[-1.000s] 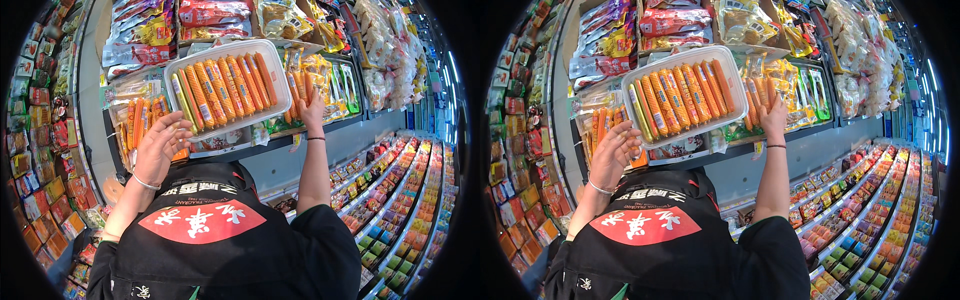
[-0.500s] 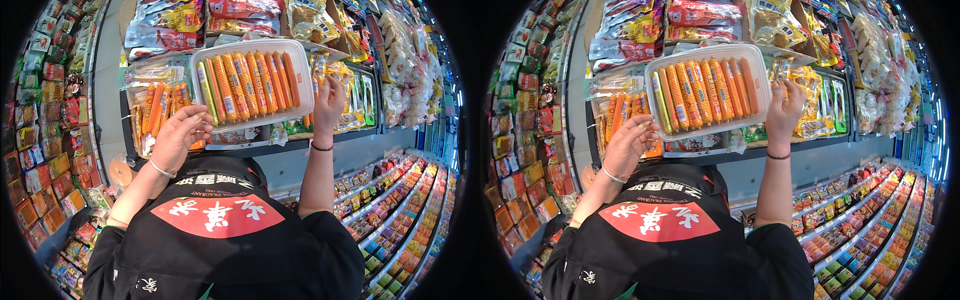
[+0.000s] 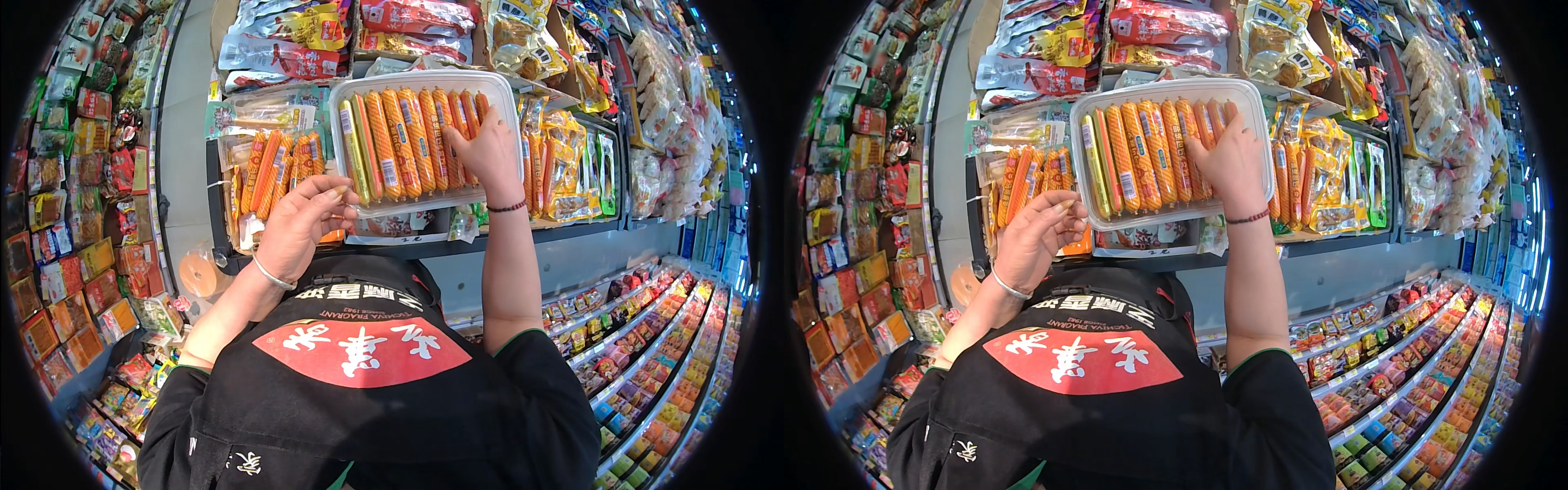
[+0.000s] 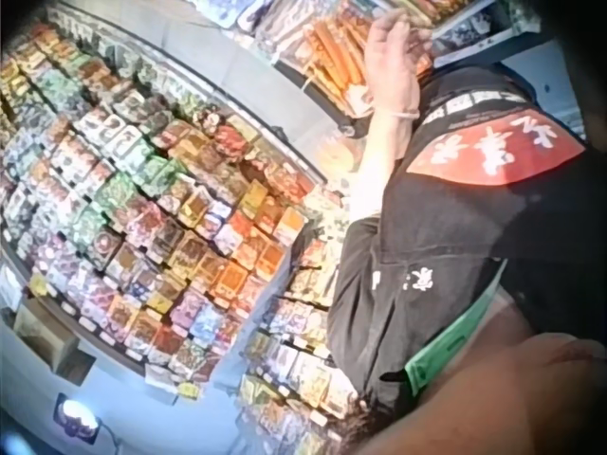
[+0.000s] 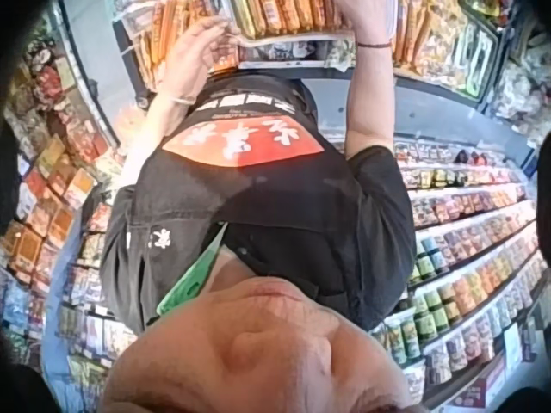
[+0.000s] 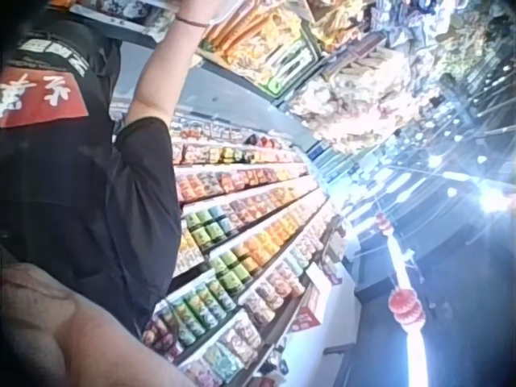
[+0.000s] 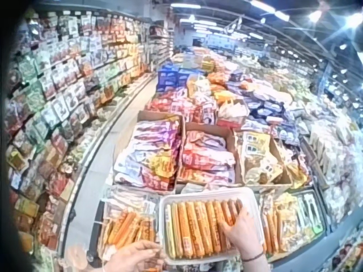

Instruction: The person carries a white tray of packaged snack sticks through a store aisle, places it on a shelf, then repeatedly picks up individual snack sticks to inspect them before returning them to the tray. The person handles the snack sticks one at a time and in small groups, turning them over in their hands.

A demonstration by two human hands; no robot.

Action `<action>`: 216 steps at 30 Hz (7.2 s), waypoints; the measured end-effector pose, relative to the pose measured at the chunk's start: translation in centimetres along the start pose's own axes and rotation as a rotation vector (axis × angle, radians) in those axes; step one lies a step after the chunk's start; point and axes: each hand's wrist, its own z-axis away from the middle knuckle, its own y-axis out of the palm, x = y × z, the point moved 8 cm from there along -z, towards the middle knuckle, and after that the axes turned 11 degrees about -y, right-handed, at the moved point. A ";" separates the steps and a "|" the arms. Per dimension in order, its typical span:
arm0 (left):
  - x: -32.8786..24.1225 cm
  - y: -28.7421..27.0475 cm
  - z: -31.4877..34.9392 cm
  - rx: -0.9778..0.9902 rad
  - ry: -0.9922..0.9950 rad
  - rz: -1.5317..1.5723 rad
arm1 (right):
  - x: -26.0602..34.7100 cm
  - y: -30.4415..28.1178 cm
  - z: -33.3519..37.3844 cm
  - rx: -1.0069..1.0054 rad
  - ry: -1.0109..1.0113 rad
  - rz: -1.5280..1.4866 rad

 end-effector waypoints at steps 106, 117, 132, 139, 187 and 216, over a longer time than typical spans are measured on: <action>-4.5 -0.5 1.2 -0.097 0.222 0.064 | 16.1 0.2 11.5 0.673 0.036 -1.809; -4.5 -0.3 1.8 -0.053 0.242 0.056 | 15.9 -0.2 11.4 0.627 0.046 -1.759; -4.8 0.8 2.1 0.036 0.302 0.012 | 16.2 -0.8 11.2 0.632 -0.009 -1.793; -1.9 1.4 0.4 0.228 0.181 0.240 | 17.0 -0.5 11.5 0.685 0.002 -1.769; -4.5 1.1 2.4 -0.007 0.268 0.195 | 16.2 -0.5 11.1 0.519 0.042 -1.822; -6.0 -4.8 0.6 -0.278 0.174 -0.300 | 15.8 0.3 10.1 0.422 0.104 -1.832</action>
